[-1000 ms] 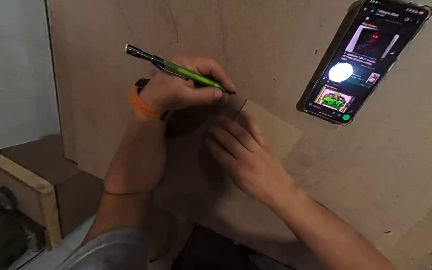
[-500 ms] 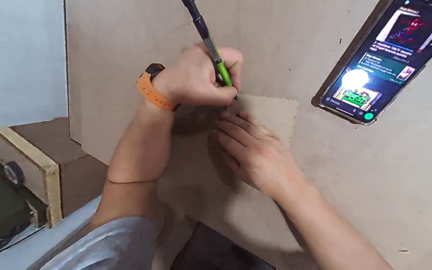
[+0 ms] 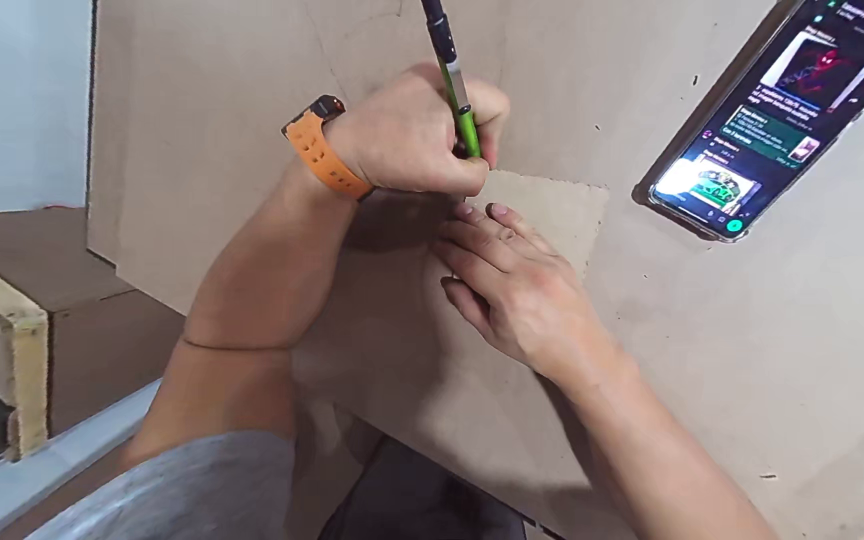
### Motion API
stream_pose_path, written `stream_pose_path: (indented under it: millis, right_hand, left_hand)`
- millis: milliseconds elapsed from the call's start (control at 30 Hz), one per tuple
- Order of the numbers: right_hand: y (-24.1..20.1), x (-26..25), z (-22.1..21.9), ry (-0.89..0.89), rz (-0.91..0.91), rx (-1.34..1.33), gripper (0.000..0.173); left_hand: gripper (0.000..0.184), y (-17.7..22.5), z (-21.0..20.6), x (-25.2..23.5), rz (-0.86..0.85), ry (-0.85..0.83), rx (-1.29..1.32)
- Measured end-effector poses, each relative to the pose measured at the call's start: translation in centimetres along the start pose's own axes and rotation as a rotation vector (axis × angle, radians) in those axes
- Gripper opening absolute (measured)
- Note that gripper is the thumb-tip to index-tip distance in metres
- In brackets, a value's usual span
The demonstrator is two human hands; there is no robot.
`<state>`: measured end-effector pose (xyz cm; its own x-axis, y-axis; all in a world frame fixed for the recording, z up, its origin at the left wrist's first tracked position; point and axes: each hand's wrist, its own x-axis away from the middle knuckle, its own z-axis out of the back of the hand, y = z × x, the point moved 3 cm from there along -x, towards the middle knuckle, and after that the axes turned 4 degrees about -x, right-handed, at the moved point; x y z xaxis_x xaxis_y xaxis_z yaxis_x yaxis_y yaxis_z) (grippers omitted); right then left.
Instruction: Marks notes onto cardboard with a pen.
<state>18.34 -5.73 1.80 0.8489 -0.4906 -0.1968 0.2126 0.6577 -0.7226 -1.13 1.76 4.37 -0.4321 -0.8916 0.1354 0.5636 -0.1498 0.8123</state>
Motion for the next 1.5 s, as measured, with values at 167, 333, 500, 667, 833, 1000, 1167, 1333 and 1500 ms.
stream_pose_path:
  millis: [167, 333, 500, 667, 833, 1000, 1167, 1333, 1500]
  right_hand:
    - [-0.02, 0.15, -0.08, 0.002, -0.001, -0.004, 0.033]
    - [0.09, 0.06, 0.0, 0.005, -0.011, -0.019, 0.034]
    - [0.01, -0.01, 0.08, 0.005, -0.011, -0.029, 0.033]
    - [0.03, 0.06, 0.05, 0.01, -0.022, -0.045, 0.032]
    - [0.1, 0.02, 0.12, -0.011, -0.022, -0.052, 0.032]
    - [0.06, -0.06, 0.22, -0.02, -0.028, -0.06, 0.032]
    - [0.08, -0.02, 0.2, -0.025, -0.027, -0.067, 0.032]
    - [0.11, 0.0, 0.27, -0.033, -0.03, -0.066, 0.032]
    - [0.17, -0.11, 0.25, -0.025, -0.024, -0.063, 0.032]
  left_hand:
    - [0.003, 0.06, -0.13, 0.28, 0.025, -0.019, 0.021]
    - [0.003, -0.16, -0.17, -0.03, 0.02, 0.043, 0.059]
    - [0.004, -0.22, -0.06, -0.04, 0.001, 0.022, 0.041]
    - [0.004, -0.21, -0.17, -0.05, 0.03, -0.006, 0.023]
    - [0.004, -0.16, -0.25, -0.17, 0.058, -0.035, 0.027]
    - [0.004, -0.16, -0.09, -0.26, 0.06, -0.046, -0.002]
    - [0.005, -0.16, -0.14, -0.24, 0.074, -0.046, -0.006]
    - [0.005, -0.17, -0.27, -0.33, 0.063, -0.045, 0.015]
    - [0.002, -0.06, -0.44, -0.33, 0.081, 0.035, 0.057]
